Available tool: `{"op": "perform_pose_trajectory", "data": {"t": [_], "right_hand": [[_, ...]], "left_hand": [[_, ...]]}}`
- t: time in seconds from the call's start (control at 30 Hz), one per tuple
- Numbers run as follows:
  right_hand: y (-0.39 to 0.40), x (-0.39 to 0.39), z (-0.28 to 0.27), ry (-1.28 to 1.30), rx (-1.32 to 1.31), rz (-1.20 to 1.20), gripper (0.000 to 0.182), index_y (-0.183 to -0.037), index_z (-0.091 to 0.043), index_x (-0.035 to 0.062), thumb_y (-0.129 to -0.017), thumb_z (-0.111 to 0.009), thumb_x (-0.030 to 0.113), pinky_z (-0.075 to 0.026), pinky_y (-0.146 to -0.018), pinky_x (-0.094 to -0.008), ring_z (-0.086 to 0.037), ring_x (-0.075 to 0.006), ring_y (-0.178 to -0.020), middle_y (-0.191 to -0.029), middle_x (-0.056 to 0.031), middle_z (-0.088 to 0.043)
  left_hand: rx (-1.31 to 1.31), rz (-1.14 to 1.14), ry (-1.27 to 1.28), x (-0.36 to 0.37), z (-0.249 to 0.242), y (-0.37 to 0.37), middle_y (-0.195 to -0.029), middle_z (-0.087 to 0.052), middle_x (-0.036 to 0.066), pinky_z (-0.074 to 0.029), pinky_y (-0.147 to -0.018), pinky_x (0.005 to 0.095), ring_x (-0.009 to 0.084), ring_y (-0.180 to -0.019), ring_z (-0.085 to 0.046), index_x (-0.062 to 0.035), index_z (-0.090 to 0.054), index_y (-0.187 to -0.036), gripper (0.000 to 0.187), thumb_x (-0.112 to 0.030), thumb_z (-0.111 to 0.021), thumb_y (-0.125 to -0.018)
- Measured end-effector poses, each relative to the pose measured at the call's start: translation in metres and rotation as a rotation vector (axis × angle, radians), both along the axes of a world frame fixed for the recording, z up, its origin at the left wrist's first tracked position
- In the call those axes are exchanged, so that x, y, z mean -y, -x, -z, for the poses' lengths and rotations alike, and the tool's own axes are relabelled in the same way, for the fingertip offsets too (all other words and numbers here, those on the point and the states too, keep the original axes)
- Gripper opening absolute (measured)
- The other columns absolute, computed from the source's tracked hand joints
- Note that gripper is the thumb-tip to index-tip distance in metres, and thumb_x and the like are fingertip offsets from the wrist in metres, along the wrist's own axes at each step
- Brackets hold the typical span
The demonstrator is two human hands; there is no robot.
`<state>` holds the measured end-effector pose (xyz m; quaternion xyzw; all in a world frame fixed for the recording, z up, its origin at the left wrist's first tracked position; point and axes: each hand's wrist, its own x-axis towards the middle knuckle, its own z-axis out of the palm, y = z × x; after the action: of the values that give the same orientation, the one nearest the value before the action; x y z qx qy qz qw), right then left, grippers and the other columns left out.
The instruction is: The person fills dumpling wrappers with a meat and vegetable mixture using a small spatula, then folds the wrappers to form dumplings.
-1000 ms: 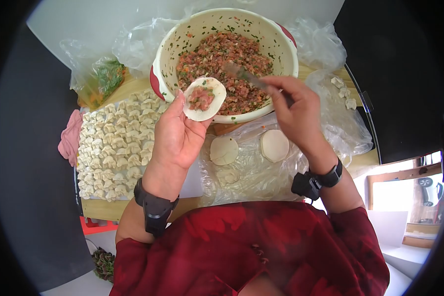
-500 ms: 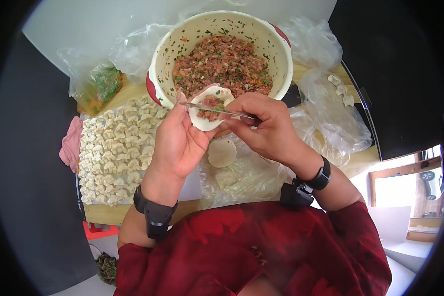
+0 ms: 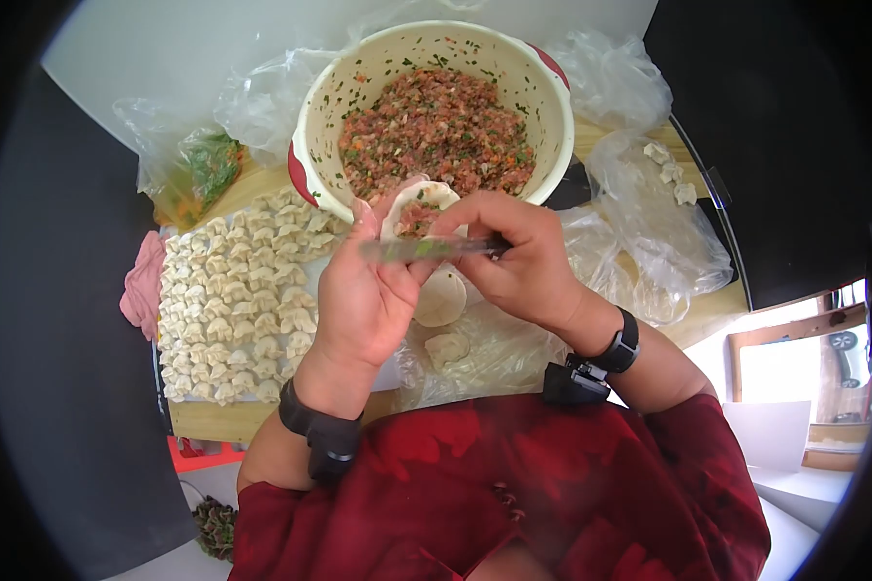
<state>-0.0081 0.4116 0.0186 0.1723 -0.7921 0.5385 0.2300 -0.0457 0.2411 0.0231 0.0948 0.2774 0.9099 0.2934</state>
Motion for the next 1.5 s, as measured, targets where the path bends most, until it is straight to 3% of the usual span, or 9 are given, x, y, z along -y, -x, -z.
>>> {"op": "perform_pose_trajectory", "data": {"t": [0.2, 0.27, 0.53, 0.6, 0.8, 0.97, 1.23, 1.33, 1.5], "right_hand": [[0.002, 0.008, -0.014, 0.479, 0.304, -0.029, 0.01, -0.083, -0.06, 0.0028, -0.085, -0.069, 0.007, -0.039, -0.051, -0.0202, -0.046, -0.0009, -0.057, -0.063, 0.0054, -0.051], [0.008, 0.002, -0.01, 0.437, 0.325, -0.008, 0.012, -0.083, -0.059, 0.0028, -0.084, -0.07, 0.009, -0.039, -0.051, -0.0201, -0.045, -0.0013, -0.057, -0.063, 0.0053, -0.051], [0.001, -0.003, -0.014, 0.306, 0.271, 0.094, 0.02, -0.095, -0.06, 0.0036, -0.084, -0.072, 0.015, -0.042, -0.053, -0.0223, -0.049, -0.003, -0.062, -0.066, 0.004, -0.053], [0.0, -0.009, -0.015, 0.121, 0.16, 0.159, 0.026, -0.099, -0.059, 0.0037, -0.082, -0.075, 0.016, -0.045, -0.055, -0.0223, -0.053, -0.0038, -0.067, -0.073, 0.0011, -0.058], [-0.005, -0.005, -0.009, 0.473, 0.287, -0.062, 0.026, -0.095, -0.06, 0.0017, -0.08, -0.077, 0.013, -0.047, -0.061, -0.0224, -0.057, -0.0061, -0.072, -0.082, -0.0015, -0.062], [-0.005, -0.01, -0.009, 0.264, 0.178, 0.008, 0.02, -0.091, -0.061, 0.0003, -0.082, -0.075, 0.011, -0.047, -0.061, -0.0227, -0.056, -0.0062, -0.07, -0.079, -0.0016, -0.061], [-0.011, -0.006, -0.017, 0.239, 0.176, 0.023, 0.017, -0.098, -0.065, 0.0004, -0.083, -0.071, 0.006, -0.048, -0.058, -0.0235, -0.061, -0.0077, -0.067, -0.08, -0.0041, -0.063], [-0.015, -0.007, -0.022, 0.081, 0.07, 0.061, 0.015, -0.098, -0.065, 0.0007, -0.085, -0.069, 0.006, -0.05, -0.057, -0.025, -0.065, -0.0105, -0.067, -0.082, -0.0053, -0.064], [-0.011, -0.004, -0.013, -0.033, -0.189, 0.157, 0.021, -0.095, -0.063, 0.0049, -0.077, -0.063, -0.006, -0.051, -0.063, -0.0325, -0.065, -0.0261, -0.075, -0.084, -0.0097, -0.064]], "left_hand": [[-0.133, -0.08, 0.233, -0.01, -0.011, -0.011, -0.121, -0.06, 0.014, -0.049, -0.097, 0.0386, 0.0223, -0.11, -0.06, 0.0024, -0.046, -0.133, 0.047, -0.031, -0.049, -0.1], [-0.245, -0.185, 0.38, -0.012, -0.006, -0.011, -0.116, -0.063, 0.012, -0.052, -0.092, 0.0354, 0.0201, -0.105, -0.063, 0.0024, -0.054, -0.126, 0.04, -0.021, -0.061, -0.095], [-0.26, -0.225, 0.42, -0.01, 0.002, -0.002, -0.116, -0.063, 0.014, -0.053, -0.091, 0.0345, 0.02, -0.104, -0.063, 0.0012, -0.058, -0.119, 0.028, -0.013, -0.06, -0.094], [-0.256, -0.251, 0.402, -0.008, 0.001, -0.001, -0.115, -0.063, 0.014, -0.053, -0.09, 0.0342, 0.0199, -0.104, -0.063, 0.0007, -0.06, -0.116, 0.026, -0.013, -0.061, -0.093], [-0.337, -0.27, 0.387, -0.007, -0.001, -0.003, -0.116, -0.063, 0.013, -0.051, -0.088, 0.0307, 0.0179, -0.1, -0.063, 0.0008, -0.061, -0.114, 0.026, -0.014, -0.063, -0.092], [-0.546, -0.383, 0.601, 0.0, 0.0, -0.001, -0.107, -0.056, 0.002, -0.052, -0.079, 0.0246, 0.0101, -0.09, -0.058, -0.0031, -0.071, -0.105, 0.02, -0.009, -0.071, -0.086], [-0.765, -0.481, 0.73, -0.001, 0.001, 0.001, -0.105, -0.054, 0.004, -0.053, -0.073, 0.0228, 0.0103, -0.09, -0.059, -0.0026, -0.071, -0.103, 0.02, -0.003, -0.073, -0.083], [-0.834, -0.534, 0.754, -0.003, -0.003, -0.001, -0.101, -0.054, 0.004, -0.053, -0.071, 0.0218, 0.0103, -0.085, -0.06, -0.0016, -0.071, -0.099, 0.017, 0.0, -0.073, -0.081], [-0.911, -0.591, 0.873, -0.009, -0.005, -0.009, -0.092, -0.054, 0.004, -0.054, -0.068, 0.0218, 0.0106, -0.077, -0.062, 0.0019, -0.067, -0.088, 0.009, 0.003, -0.072, -0.081]]}}
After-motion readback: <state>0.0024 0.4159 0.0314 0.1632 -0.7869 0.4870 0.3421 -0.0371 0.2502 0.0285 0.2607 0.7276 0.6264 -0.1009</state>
